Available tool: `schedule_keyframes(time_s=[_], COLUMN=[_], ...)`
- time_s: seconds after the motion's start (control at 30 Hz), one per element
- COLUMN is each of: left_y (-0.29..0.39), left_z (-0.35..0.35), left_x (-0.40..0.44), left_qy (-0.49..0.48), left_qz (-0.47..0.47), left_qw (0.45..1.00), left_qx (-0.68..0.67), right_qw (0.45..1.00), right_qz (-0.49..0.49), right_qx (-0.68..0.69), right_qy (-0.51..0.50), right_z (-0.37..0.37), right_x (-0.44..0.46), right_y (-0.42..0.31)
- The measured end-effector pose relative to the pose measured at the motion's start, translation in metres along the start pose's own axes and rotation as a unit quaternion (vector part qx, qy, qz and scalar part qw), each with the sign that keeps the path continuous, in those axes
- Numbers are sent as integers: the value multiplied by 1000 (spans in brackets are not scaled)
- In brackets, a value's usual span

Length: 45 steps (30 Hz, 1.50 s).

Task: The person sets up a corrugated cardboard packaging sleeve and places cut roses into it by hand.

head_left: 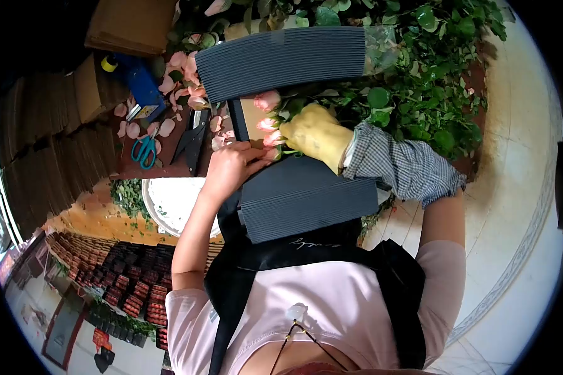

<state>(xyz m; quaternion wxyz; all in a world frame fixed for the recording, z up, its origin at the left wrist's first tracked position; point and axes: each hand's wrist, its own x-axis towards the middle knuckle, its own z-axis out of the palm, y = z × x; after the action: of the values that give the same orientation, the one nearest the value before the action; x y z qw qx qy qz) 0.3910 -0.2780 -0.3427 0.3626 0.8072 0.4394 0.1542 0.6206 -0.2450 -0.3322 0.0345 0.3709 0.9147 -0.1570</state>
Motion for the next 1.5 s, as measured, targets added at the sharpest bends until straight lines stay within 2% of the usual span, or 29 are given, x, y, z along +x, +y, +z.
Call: schedule_keyframes(time_s=[0.03,0.13,0.23,0.27,0.33,0.43,0.5,0.57,0.6,0.63,0.7,0.73,0.8,0.87,0.97,1.03,1.07,1.23,1.3,1.4,1.47,1.5], left_y=[2,-10,-11,-8,-14,-14,-14,-18,-15,-15,-8,-6,-4,-1,-3,-2,0,-3,-12,-17,-7,-2], left_z=[-2,5,5,3,6,3,0,-4,-7,-10,-7,-3,7,11,14,13,10,18,19,17,7,1], left_x=[-2,-6,-6,-5,-9,-10,-14,-23,-27,-30,-32,-33,-34,-34,-35,-35,-31,-33,-33,-31,-24,-21], left_qy=[-22,-34,-40,-58,-62,-75,-78,-15,27,23,37,40,45,56,71,70,64,93,76,60,33,33], left_qz=[-43,-43,-62,-88,-94,-103,-110,-135,-184,-215,-238,-238,-238,-235,-235,-239,-236,-224,-210,-224,-238,-238], left_qw=[999,997,993,989,988,984,981,967,954,930,901,901,889,889,885,881,880,861,871,860,915,915], left_qx=[-4,-54,-97,-100,-102,-124,-141,-216,-235,-298,-360,-359,-389,-390,-395,-402,-407,-447,-438,-455,-324,-326], right_qw=[1000,999,992,992,991,992,995,995,995,991,990,986,990,993,991,991,995,993,994,994,994,994], right_qz=[-4,-10,-94,-93,-128,-122,-98,-82,-81,-69,-92,-89,-92,-90,-106,-71,-87,-110,-110,-86,-84,-77], right_qx=[4,6,-80,-79,-18,-23,22,48,48,39,30,1,-10,-23,-13,-3,18,2,4,22,9,-3], right_qy=[-2,46,-15,-14,-39,-14,3,-34,-44,-105,-106,-140,-106,-72,-80,-111,-44,-51,-17,-62,-68,-72], right_z=[5,14,22,19,11,17,18,18,14,3,3,5,14,19,18,14,21,7,14,23,19,17], right_x=[1,9,7,6,4,2,5,11,12,15,11,12,11,7,10,13,10,5,4,7,9,9], right_y=[-1,-6,-10,-10,-8,-4,-4,-5,-5,-7,-1,-2,-3,0,-1,-5,-2,-1,1,1,-1,-2])
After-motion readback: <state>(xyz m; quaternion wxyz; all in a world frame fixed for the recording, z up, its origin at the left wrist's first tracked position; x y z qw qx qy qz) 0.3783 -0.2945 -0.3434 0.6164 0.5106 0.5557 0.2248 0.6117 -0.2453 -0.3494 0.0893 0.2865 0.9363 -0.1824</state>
